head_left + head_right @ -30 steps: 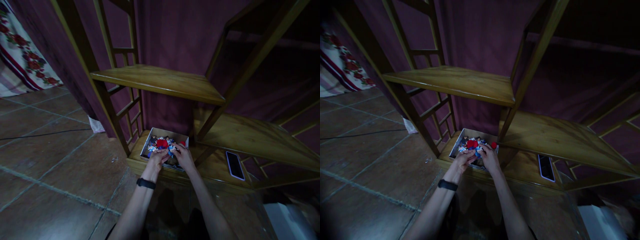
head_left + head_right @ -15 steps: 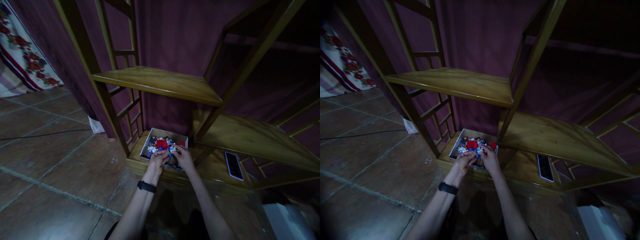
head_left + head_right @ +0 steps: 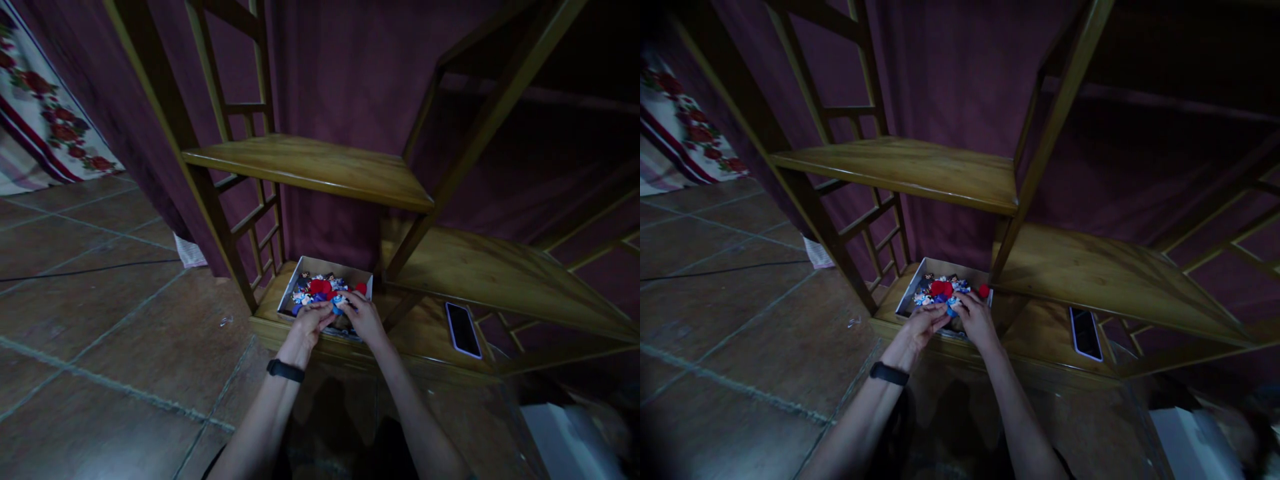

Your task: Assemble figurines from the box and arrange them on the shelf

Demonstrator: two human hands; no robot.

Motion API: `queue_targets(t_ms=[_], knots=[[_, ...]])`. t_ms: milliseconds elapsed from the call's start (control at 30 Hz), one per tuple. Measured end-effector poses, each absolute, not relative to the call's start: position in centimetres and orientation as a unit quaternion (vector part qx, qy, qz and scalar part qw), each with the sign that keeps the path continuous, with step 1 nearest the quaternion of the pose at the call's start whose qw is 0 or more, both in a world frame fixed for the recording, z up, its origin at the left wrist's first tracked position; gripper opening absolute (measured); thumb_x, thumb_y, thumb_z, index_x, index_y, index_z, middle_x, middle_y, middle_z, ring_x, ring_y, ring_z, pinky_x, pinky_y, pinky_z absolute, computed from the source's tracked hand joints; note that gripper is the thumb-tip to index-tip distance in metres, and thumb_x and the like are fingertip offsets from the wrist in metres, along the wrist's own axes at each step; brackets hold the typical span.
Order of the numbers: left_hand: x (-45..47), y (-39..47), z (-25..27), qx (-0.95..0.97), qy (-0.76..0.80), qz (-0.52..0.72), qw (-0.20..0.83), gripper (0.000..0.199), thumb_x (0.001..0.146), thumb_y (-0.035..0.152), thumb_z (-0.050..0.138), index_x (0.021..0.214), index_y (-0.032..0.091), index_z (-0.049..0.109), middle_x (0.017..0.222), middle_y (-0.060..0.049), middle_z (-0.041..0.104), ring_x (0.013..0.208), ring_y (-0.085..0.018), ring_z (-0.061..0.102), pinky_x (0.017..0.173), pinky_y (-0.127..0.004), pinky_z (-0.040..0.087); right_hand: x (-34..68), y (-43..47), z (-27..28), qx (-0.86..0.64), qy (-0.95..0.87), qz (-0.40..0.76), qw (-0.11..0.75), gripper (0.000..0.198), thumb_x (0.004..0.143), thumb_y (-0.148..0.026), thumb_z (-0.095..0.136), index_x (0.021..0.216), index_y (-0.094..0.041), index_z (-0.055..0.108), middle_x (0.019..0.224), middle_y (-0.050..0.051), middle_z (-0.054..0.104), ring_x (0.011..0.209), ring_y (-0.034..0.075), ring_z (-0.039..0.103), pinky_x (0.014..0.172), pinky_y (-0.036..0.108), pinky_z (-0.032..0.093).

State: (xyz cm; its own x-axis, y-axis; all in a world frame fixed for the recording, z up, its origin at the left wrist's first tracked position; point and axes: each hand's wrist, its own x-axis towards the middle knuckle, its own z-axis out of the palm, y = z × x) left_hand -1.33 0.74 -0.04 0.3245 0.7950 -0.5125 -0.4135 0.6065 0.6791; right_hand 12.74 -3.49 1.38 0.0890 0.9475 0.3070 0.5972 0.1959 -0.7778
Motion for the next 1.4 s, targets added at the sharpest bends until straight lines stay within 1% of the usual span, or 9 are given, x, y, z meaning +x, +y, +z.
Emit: queue_targets(t_ms=[200,333,400,533,733,967,1200,1300,1400], knots=[[-1.4,1.0,0.0,0.217,0.435,0.381,0.786,0.013,0.067,0.005,0.066,0.076,0.011,0.060,0.062,-0.003,0.065,0.054,-0.011,0.062,0.064,-0.025,0.053,12.5,-3.1,0.4,-0.594,-0.583,0.271,0.484,0.045,0.077,-0.030,0.055,0.122,-0.031,0.049,0.116,0.001,0.059,0.103,0.019,0.056,0.091,0.033,0.042],[-1.4,1.1,0.1,0.201,0.429,0.398,0.786,0.028,0.066,0.000,0.064,0.090,0.013,0.058,0.068,-0.004,0.066,0.059,-0.013,0.065,0.067,-0.029,0.054,12.8,-2.5,-0.6,-0.565,-0.523,0.328,0.547,0.043,0.077,-0.034,0.055,0.119,-0.026,0.051,0.110,0.004,0.062,0.100,0.018,0.058,0.089,0.034,0.043],[-1.4,1.2,0.1,0.185,0.430,0.404,0.786,0.033,0.065,-0.003,0.063,0.093,0.013,0.057,0.071,-0.004,0.067,0.061,-0.014,0.066,0.067,-0.029,0.055,13.0,-2.2,-1.0,-0.552,-0.509,0.349,0.560,0.040,0.076,-0.034,0.055,0.115,-0.024,0.054,0.109,0.005,0.063,0.100,0.018,0.058,0.090,0.035,0.044],[-1.7,1.4,0.4,0.179,0.430,0.409,0.785,0.026,0.066,-0.004,0.062,0.087,0.011,0.058,0.070,-0.006,0.067,0.061,-0.015,0.066,0.065,-0.029,0.056,12.9,-1.9,-1.6,-0.552,-0.497,0.382,0.550,0.033,0.074,-0.036,0.058,0.104,-0.024,0.062,0.107,0.004,0.064,0.099,0.020,0.058,0.090,0.037,0.043],[-2.0,1.2,1.0,0.217,0.425,0.377,0.793,0.021,0.067,-0.002,0.063,0.084,0.010,0.059,0.069,-0.007,0.067,0.061,-0.015,0.066,0.063,-0.028,0.056,12.5,-1.6,-2.4,-0.559,-0.451,0.398,0.571,0.036,0.069,-0.038,0.062,0.101,-0.022,0.063,0.100,0.004,0.067,0.092,0.020,0.060,0.086,0.037,0.045],[-1.7,0.8,1.1,0.290,0.437,0.402,0.750,0.024,0.058,0.007,0.074,0.077,0.011,0.061,0.073,-0.006,0.067,0.065,-0.014,0.064,0.064,-0.026,0.054,12.2,-1.9,-2.4,-0.565,-0.456,0.397,0.561,0.028,0.068,-0.037,0.063,0.090,-0.021,0.065,0.090,0.002,0.068,0.085,0.020,0.061,0.082,0.035,0.046],[-1.5,0.9,0.6,0.361,0.416,0.414,0.725,0.033,0.048,0.020,0.081,0.075,0.011,0.064,0.071,-0.004,0.066,0.062,-0.012,0.060,0.060,-0.026,0.052,12.0,-2.1,-2.4,-0.582,-0.462,0.385,0.548,0.027,0.067,-0.037,0.063,0.088,-0.020,0.065,0.087,0.001,0.067,0.081,0.018,0.060,0.080,0.032,0.046],[-1.5,1.0,0.4,0.383,0.419,0.408,0.715,0.031,0.048,0.022,0.081,0.072,0.010,0.065,0.067,-0.003,0.065,0.059,-0.011,0.059,0.057,-0.023,0.052,11.7,-2.4,-2.3,-0.581,-0.449,0.393,0.553,0.028,0.066,-0.039,0.063,0.088,-0.020,0.065,0.088,0.002,0.066,0.080,0.018,0.060,0.075,0.032,0.048],[-1.6,1.0,0.3,0.383,0.422,0.397,0.720,0.026,0.052,0.022,0.079,0.071,0.009,0.066,0.067,-0.003,0.065,0.058,-0.011,0.059,0.057,-0.023,0.052,11.3,-2.7,-1.9,-0.578,-0.412,0.418,0.567,0.031,0.064,-0.041,0.065,0.086,-0.020,0.066,0.087,0.001,0.065,0.074,0.017,0.060,0.068,0.030,0.050]])
